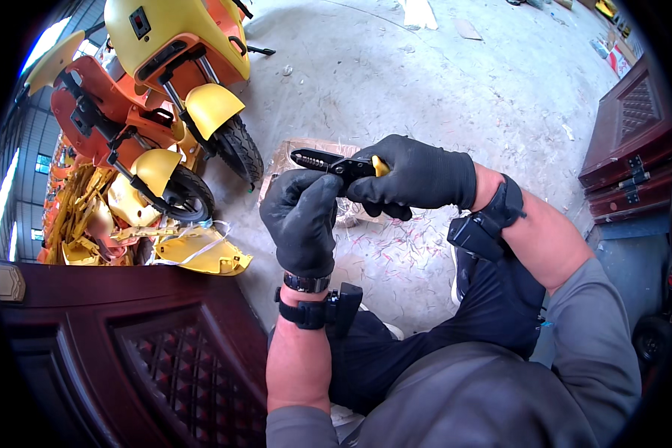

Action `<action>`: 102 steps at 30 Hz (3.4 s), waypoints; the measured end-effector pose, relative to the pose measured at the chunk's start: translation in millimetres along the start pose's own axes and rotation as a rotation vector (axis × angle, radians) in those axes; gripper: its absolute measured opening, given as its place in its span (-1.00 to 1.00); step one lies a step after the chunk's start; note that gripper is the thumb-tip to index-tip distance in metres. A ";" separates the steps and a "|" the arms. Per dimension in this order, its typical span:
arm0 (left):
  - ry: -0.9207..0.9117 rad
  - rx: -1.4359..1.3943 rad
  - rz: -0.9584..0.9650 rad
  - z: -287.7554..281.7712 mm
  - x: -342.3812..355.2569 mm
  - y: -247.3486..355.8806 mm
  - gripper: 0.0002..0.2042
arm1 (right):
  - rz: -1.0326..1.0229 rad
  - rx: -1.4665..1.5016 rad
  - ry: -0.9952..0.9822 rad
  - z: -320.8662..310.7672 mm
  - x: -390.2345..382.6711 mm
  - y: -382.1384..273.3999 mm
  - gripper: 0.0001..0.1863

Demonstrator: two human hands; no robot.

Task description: The person sits on the floor and uses a pair of yellow-handled pliers to cut a bundle of thin, white cables. They repeatedly pull the cables taut and snip them into shorter pieces, which fall onto a cardboard box on the floor.

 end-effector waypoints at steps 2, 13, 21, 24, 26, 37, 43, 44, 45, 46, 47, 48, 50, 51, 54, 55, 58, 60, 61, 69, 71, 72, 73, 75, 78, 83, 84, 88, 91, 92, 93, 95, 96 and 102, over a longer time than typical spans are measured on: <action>-0.024 -0.005 0.063 1.6 -0.3 3.9 -0.94 | -0.002 0.099 -0.034 4.6 -2.3 -0.1 -0.65; 0.026 0.015 -0.169 -4.5 9.2 -18.3 -0.93 | -0.219 -0.147 0.169 -16.5 15.7 8.1 -0.64; -0.025 0.266 -0.135 -0.1 7.7 -33.3 -0.93 | -0.266 -0.905 0.334 -36.5 21.7 18.7 -0.66; -0.037 0.308 -0.140 1.1 5.9 -35.6 -0.92 | -0.225 -0.937 0.314 -37.2 23.7 21.1 -0.66; -0.030 0.347 -0.202 0.7 2.2 -37.4 -0.89 | -0.225 -0.925 0.318 -41.0 26.2 25.2 -0.70; -0.132 0.421 -0.267 23.2 -7.9 -38.6 -0.90 | -0.210 -0.940 0.417 -72.9 30.1 43.0 -0.70; -0.162 0.395 -0.280 31.7 -13.1 -37.2 -0.89 | -0.140 -0.950 0.435 -87.5 30.9 47.8 -0.71; -0.166 0.387 -0.275 33.4 -13.5 -36.2 -0.88 | -0.129 -0.951 0.431 -89.1 31.0 48.2 -0.72; -0.166 0.386 -0.275 33.4 -14.0 -36.0 -0.89 | -0.118 -0.952 0.426 -90.4 31.1 48.8 -0.72; -0.166 0.385 -0.276 32.9 -14.4 -35.7 -0.89 | -0.109 -0.952 0.421 -91.6 31.4 49.4 -0.73; -0.167 0.380 -0.278 32.9 -15.1 -36.3 -0.89 | -0.100 -0.944 0.423 -93.2 30.5 50.1 -0.74; -0.174 0.388 -0.276 34.0 -15.6 -36.1 -0.89 | -0.092 -0.935 0.424 -94.8 29.8 50.9 -0.74; -0.191 0.405 -0.272 37.4 -16.1 -34.2 -0.89 | -0.069 -0.933 0.422 -99.0 29.0 53.2 -0.75; -0.199 0.413 -0.263 38.7 -16.3 -33.7 -0.89 | -0.054 -0.940 0.419 -101.9 28.9 54.6 -0.76; -0.213 0.425 -0.242 40.0 -16.6 -34.3 -0.89 | -0.042 -0.924 0.438 -105.4 27.3 57.3 -0.79; -0.214 0.422 -0.238 39.6 -16.6 -35.3 -0.89 | -0.043 -0.912 0.450 -106.4 26.8 57.7 -0.79; -0.214 0.462 -0.232 40.4 -17.5 -30.6 -0.89 | -0.026 -0.907 0.439 -108.0 30.5 58.7 -0.79; -0.229 0.476 -0.228 43.1 -18.2 -31.1 -0.90 | -0.003 -0.904 0.450 -112.6 29.7 62.2 -0.79; -0.241 0.473 -0.224 43.9 -18.8 -32.6 -0.90 | 0.008 -0.903 0.454 -115.1 29.0 64.0 -0.79; -0.283 0.458 -0.253 52.5 -22.6 -29.7 -0.91 | 0.072 -0.878 0.470 -128.5 26.4 76.5 -0.78; -0.302 0.454 -0.262 57.2 -24.9 -26.4 -0.92 | 0.110 -0.867 0.472 -132.9 24.6 78.8 -0.78; -0.296 0.445 -0.266 58.2 -26.4 -25.2 -0.92 | 0.144 -0.857 0.471 -135.5 24.2 78.8 -0.78; -0.290 0.436 -0.270 59.3 -28.8 -24.2 -0.93 | 0.179 -0.847 0.470 -137.9 23.1 79.0 -0.78; -0.279 0.410 -0.294 60.5 -31.6 -22.4 -0.94 | 0.190 -0.850 0.496 -142.4 19.1 78.2 -0.78; -0.279 0.397 -0.338 64.1 -33.6 -15.0 -0.93 | 0.190 -0.857 0.520 -150.7 15.2 82.3 -0.78; -0.297 0.354 -0.343 69.3 -37.5 -4.7 -0.93 | 0.295 -0.855 0.715 -183.2 1.3 95.3 -0.72; -0.299 0.358 -0.340 69.0 -38.9 -1.8 -0.92 | 0.291 -0.833 0.706 -187.6 -3.8 93.4 -0.68; -0.077 0.294 -0.330 25.3 -11.9 -27.0 -0.92 | 0.197 -0.776 0.742 -187.5 -9.6 90.2 -0.67; 0.009 0.389 -0.319 0.7 3.4 -35.5 -0.92 | 0.054 -0.629 0.690 -179.2 0.1 82.6 -0.66; -0.014 0.452 -0.270 -4.6 6.3 -35.8 -0.92 | 0.009 -0.492 0.636 -171.6 5.1 78.9 -0.66; -0.034 0.517 -0.224 -11.0 7.8 -37.9 -0.92 | -0.033 -0.353 0.576 -162.1 9.9 73.3 -0.66; -0.026 0.519 -0.241 -17.4 7.6 -38.5 -0.92 | -0.094 -0.081 0.409 -118.7 13.8 42.7 -0.67; -0.002 0.454 -0.306 -16.0 6.6 -42.6 -0.92 | -0.146 0.009 0.339 -103.8 17.8 37.7 -0.66; -0.031 0.340 -0.402 2.0 2.2 -46.2 -0.89 | -0.371 -0.153 0.125 -36.5 22.4 6.7 -0.62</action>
Point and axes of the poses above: each hand's wrist, its own x-axis towards the middle knuckle, its own z-axis out of the palm, y = z × x, the point moved 8 cm from there along x, towards the middle knuckle, and after that the axes turned 3 degrees about -y, right-handed, at the moved point
